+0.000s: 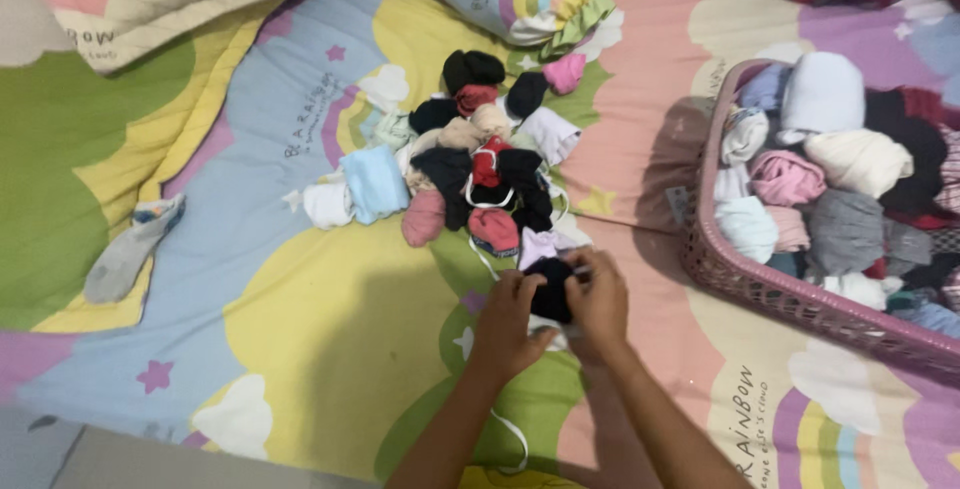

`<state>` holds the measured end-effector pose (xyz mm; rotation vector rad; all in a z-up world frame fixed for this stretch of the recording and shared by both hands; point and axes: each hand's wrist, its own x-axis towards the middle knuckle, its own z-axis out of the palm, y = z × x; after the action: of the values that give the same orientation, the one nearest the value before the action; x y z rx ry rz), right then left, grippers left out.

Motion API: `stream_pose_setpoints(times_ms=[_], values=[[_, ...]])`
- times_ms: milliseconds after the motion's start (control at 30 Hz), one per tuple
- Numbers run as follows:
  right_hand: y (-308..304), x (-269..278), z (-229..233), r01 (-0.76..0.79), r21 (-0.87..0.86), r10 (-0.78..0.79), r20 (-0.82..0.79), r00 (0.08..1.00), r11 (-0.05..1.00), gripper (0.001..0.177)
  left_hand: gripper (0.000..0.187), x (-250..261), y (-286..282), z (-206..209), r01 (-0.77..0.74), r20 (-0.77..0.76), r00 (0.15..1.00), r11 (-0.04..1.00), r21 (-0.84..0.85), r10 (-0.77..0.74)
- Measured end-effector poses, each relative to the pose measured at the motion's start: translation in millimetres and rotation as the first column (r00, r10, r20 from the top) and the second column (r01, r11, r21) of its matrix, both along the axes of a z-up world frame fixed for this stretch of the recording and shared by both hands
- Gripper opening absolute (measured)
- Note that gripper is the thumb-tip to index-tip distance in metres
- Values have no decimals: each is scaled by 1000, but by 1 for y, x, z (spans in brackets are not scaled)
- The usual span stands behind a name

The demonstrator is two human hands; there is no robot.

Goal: The person folds various small clothing items, including socks and underwear, by hand on a bed. The folded items are then placed into a pink plastic basket.

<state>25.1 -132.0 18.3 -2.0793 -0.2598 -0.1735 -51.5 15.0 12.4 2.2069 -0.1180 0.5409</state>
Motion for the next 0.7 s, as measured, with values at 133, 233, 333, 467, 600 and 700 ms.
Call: stream_pose_setpoints(times_ms=[133, 233, 333, 467, 600, 700], values=[[3, -28, 16, -141, 4, 140, 111, 984, 990, 37, 74, 13, 8, 6, 22, -118, 993, 998, -54, -29], [-13, -22, 39, -329, 109, 328, 25, 944, 938, 68, 66, 26, 6, 18, 82, -91, 992, 992, -94, -91], [-31, -17, 66, -276, 137, 286, -65, 956, 951, 78, 58, 47, -11, 51, 179, -72, 979, 976, -127, -189], [-70, -5, 122, -46, 155, 25, 136, 990, 987, 72, 61, 75, -58, 127, 359, 47, 933, 927, -112, -356], [-139, -2, 184, 177, 63, -184, 503, 844, 982, 73, 65, 96, -124, 208, 542, 191, 826, 840, -10, -530], [-180, 1, 209, 314, 168, -354, 532, 769, 935, 70, 66, 107, -184, 244, 616, 214, 765, 787, 34, -608]])
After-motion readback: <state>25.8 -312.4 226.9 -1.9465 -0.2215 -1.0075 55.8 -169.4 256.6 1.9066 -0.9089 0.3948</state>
